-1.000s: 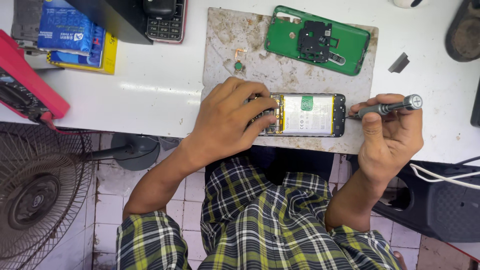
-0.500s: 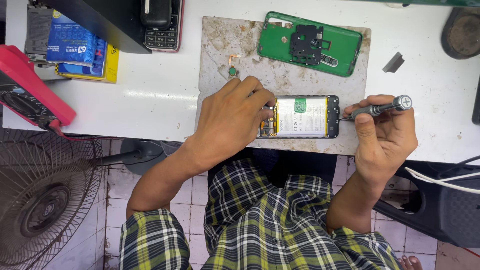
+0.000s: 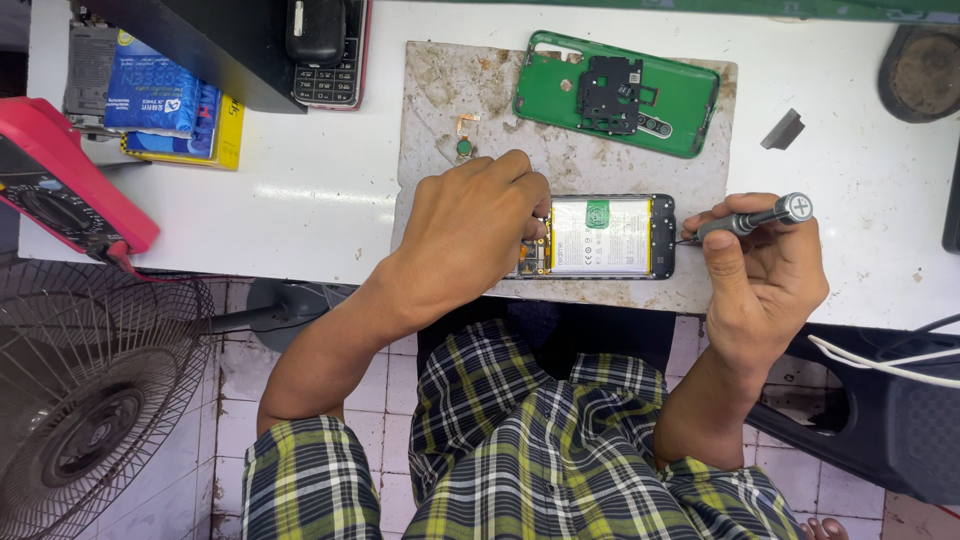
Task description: The person disassembles a smartphone by removing screws and prying open the casing. They detach the battery and other internal components using a screwdriver and a prying tool, then place the removed parts on the workbench.
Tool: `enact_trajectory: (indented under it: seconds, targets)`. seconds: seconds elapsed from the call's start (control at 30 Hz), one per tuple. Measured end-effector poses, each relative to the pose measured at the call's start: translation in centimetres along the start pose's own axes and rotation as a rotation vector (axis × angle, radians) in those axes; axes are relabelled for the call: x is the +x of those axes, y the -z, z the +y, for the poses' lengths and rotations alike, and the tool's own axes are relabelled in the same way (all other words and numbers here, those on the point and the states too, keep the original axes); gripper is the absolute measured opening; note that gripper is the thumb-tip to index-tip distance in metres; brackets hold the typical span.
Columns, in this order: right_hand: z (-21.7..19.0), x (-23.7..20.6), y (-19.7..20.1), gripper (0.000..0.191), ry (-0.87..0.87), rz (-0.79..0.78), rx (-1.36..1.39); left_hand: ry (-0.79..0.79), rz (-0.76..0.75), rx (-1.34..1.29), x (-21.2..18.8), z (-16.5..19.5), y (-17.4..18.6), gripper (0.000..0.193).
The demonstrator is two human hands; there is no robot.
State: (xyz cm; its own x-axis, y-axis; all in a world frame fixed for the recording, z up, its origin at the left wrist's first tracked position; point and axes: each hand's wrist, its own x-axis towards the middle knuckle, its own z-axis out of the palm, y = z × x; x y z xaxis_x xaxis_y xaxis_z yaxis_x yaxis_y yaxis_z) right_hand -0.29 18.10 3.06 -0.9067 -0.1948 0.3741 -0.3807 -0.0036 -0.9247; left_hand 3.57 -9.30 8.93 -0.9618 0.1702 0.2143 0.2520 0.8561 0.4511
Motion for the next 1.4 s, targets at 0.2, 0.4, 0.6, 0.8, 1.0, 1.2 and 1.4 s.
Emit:
enact_trajectory:
  seconds: [0.2, 0.4, 0.6, 0.8, 1.0, 1.2, 1.4]
  targets:
    - [0.2, 0.0, 0.2, 0.019, 0.010, -0.006, -0.016, 0.044, -0.066, -0.083, 0.7, -0.4, 0.2, 0.010]
    - [0.4, -0.1, 0.2, 0.020, 0.018, -0.009, 0.009, 0.110, -0.201, -0.123, 1.4, -1.0, 0.5, 0.010]
    - [0.3, -0.1, 0.1, 0.020, 0.018, -0.005, 0.001, 0.186, -0.270, -0.254, 1.8, -1.6, 0.6, 0.013]
    - [0.3, -0.1, 0.2, 0.020, 0.008, 0.001, 0.018, 0.242, -0.255, -0.354, 1.2, -2.1, 0.8, 0.044]
    - [0.3, -0.1, 0.0, 0.025, 0.027, 0.013, 0.018, 0.035, 0.018, -0.195, -0.1, -1.5, -1.0, 0.025]
    - [-1.3, 1.3, 0.0, 0.038, 0.022, 0.126, 0.122, 0.017, 0.181, -0.087, -0.8, -1.1, -2.3, 0.009]
    - [-3.0, 4.3, 3.5, 0.032, -0.017, 0.170, -0.990, -0.018, 0.305, -0.003, -1.5, 0.2, -2.2, 0.026]
